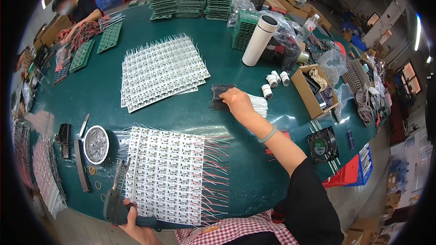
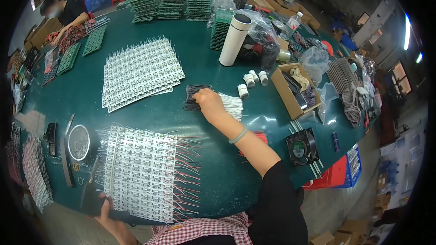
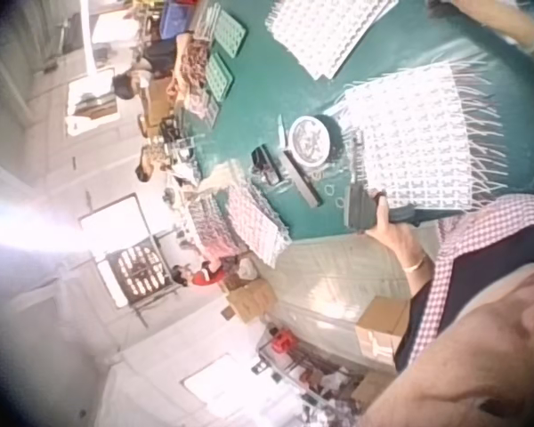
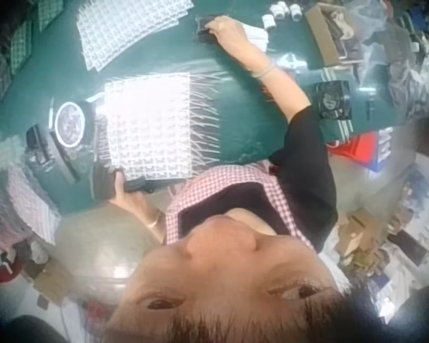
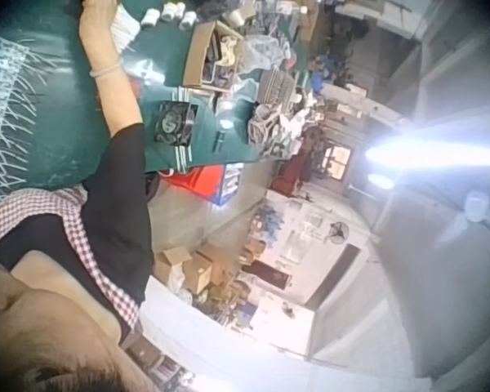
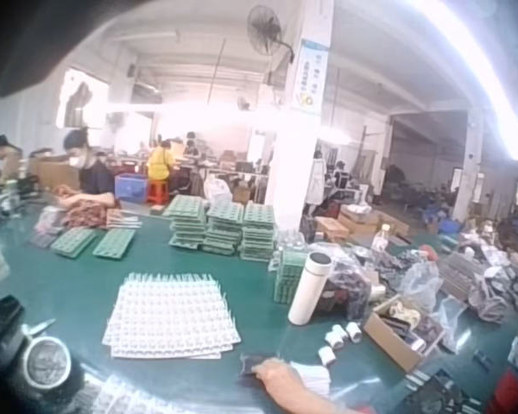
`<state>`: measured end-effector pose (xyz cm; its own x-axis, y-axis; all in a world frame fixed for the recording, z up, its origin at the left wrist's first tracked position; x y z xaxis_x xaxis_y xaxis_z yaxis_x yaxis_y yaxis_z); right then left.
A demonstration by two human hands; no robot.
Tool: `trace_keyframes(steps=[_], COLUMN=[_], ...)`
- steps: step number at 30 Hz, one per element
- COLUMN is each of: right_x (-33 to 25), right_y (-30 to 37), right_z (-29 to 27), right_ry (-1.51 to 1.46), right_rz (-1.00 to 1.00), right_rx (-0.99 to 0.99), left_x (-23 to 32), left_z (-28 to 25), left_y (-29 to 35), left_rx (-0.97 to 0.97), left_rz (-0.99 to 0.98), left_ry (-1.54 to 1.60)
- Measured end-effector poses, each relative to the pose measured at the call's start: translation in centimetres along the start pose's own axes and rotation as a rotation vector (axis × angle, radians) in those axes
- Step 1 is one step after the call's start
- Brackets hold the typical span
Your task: The person uses a soldering iron to attach red and white wires to a grid of LED modules on a green workbench. They repeatedly pick up wires, position them on the LED contacts, and apply the soldering iron to secure the connections. The task involves handling multiple wires and maintaining a steady hand while working on the electronic components.
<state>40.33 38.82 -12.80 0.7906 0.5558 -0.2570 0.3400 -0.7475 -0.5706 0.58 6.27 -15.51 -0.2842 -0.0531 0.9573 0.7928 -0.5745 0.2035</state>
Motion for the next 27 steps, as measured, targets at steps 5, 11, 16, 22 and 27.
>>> trace_keyframes(steps=[5,11,16,22,27], right_x=[-0.5,-3.2,-9.1,-11.4,-11.7], right_y=[0.0,-1.4,-2.7,0.3,0.9], right_z=[-0.5,-2.7,-2.1,4.5,6.1], right_ry=[-0.011,0.086,0.295,0.567,0.578], right_rz=[-0.012,-0.149,-0.443,-0.459,-0.483], right_rx=[0.020,-0.028,-0.283,-0.864,-0.851], left_x=[0.5,5.5,14.1,20.1,14.0], left_z=[0.3,1.9,-0.1,7.2,4.1], left_y=[0.1,0.2,-1.2,3.2,0.5], left_rx=[-0.018,-0.043,-0.108,-0.074,-0.290], left_rz=[-0.020,0.085,0.452,0.559,0.406], left_ry=[-0.031,-0.068,-0.224,-0.053,0.014])
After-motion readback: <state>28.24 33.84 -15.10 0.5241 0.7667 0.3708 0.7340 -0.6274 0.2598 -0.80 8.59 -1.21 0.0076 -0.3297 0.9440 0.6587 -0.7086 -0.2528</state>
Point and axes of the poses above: each hand's wrist, its own y-axis away from the middle knuckle, its own z-axis out of the palm, x = y × z, the point moved 8 cm from there along -y, towards the middle knuckle, and after that the axes turned 3 degrees about x, right-handed, at the moved point
